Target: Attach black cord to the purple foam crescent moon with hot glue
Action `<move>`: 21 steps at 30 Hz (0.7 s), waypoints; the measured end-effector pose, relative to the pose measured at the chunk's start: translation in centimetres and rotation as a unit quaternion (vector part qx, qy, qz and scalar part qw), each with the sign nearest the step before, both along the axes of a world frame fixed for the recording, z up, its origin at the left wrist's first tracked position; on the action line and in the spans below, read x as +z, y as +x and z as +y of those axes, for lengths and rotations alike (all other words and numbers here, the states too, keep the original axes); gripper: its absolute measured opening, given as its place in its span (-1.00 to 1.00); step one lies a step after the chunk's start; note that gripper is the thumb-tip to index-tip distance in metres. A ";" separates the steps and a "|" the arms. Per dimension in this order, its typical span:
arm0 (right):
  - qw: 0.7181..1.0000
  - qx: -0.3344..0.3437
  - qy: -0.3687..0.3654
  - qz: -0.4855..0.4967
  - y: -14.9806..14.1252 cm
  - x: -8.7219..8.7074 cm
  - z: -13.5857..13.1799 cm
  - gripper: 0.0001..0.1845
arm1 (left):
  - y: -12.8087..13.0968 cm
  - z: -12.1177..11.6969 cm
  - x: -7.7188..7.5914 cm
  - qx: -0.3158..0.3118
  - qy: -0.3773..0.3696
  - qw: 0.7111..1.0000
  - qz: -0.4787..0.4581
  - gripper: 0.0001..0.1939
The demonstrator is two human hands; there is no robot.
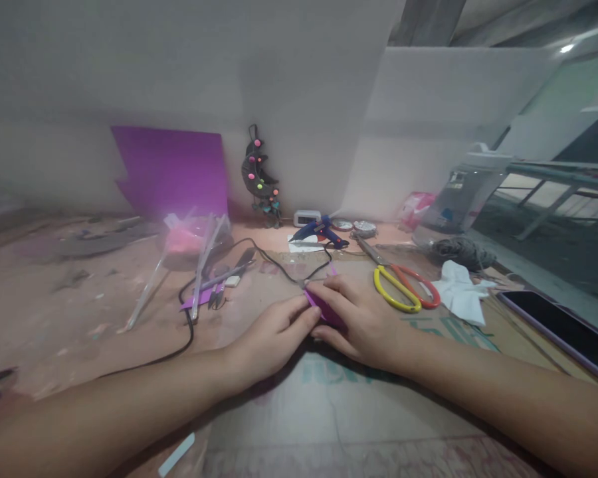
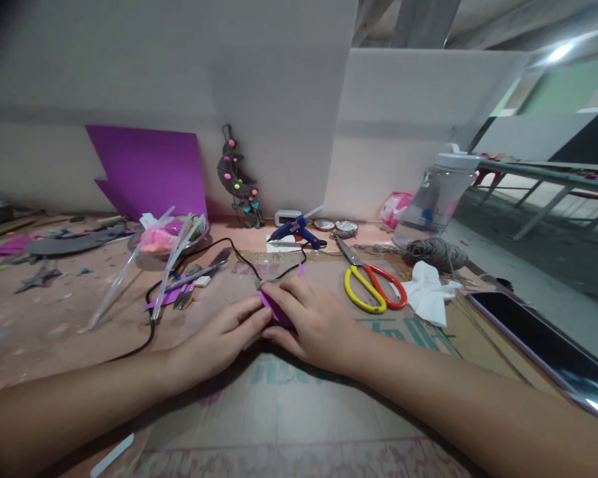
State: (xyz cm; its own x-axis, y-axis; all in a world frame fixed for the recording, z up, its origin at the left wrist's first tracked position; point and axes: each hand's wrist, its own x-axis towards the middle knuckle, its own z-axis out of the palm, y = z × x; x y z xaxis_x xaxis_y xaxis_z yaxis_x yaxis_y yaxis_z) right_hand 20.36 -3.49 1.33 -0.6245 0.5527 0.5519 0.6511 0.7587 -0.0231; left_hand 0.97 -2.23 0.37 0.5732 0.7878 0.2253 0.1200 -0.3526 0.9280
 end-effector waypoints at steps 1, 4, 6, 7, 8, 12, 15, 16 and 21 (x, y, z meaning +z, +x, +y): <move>1.000 0.004 0.002 0.008 0.1 -0.1 -0.1 -0.44 | 0.0 0.1 0.2 0.011 0.004 1.000 -0.002 -0.71; 0.997 0.026 0.007 0.067 0.4 0.0 -0.4 -0.50 | -0.1 0.8 0.8 0.053 -0.008 0.999 0.000 -0.70; 0.992 0.039 -0.004 0.121 0.6 0.5 -0.6 -0.62 | -0.4 1.5 1.0 0.084 -0.016 0.996 0.016 -0.69; 0.989 0.036 -0.016 0.141 0.8 1.0 -0.6 -0.69 | -0.6 1.8 1.0 0.098 -0.017 0.995 0.023 -0.68; 0.988 0.026 -0.031 0.152 1.0 1.6 -0.6 -0.75 | -0.7 2.1 0.9 0.109 -0.016 0.993 0.030 -0.67; 0.985 -0.059 -0.093 0.136 2.2 3.8 0.4 -0.77 | -1.3 2.8 0.6 0.131 0.009 0.991 0.027 -0.66; 0.968 -0.110 -0.195 0.114 3.1 4.7 1.5 -0.61 | -1.3 2.8 0.5 0.142 0.030 0.989 0.025 -0.66; 0.959 -0.118 -0.236 0.107 3.3 4.9 1.8 -0.58 | -1.3 2.8 0.4 0.145 0.024 0.989 0.024 -0.66; 0.908 -0.106 -0.398 0.080 4.0 4.7 2.7 -0.67 | -1.2 2.9 0.3 0.140 -0.041 0.989 -0.013 -0.68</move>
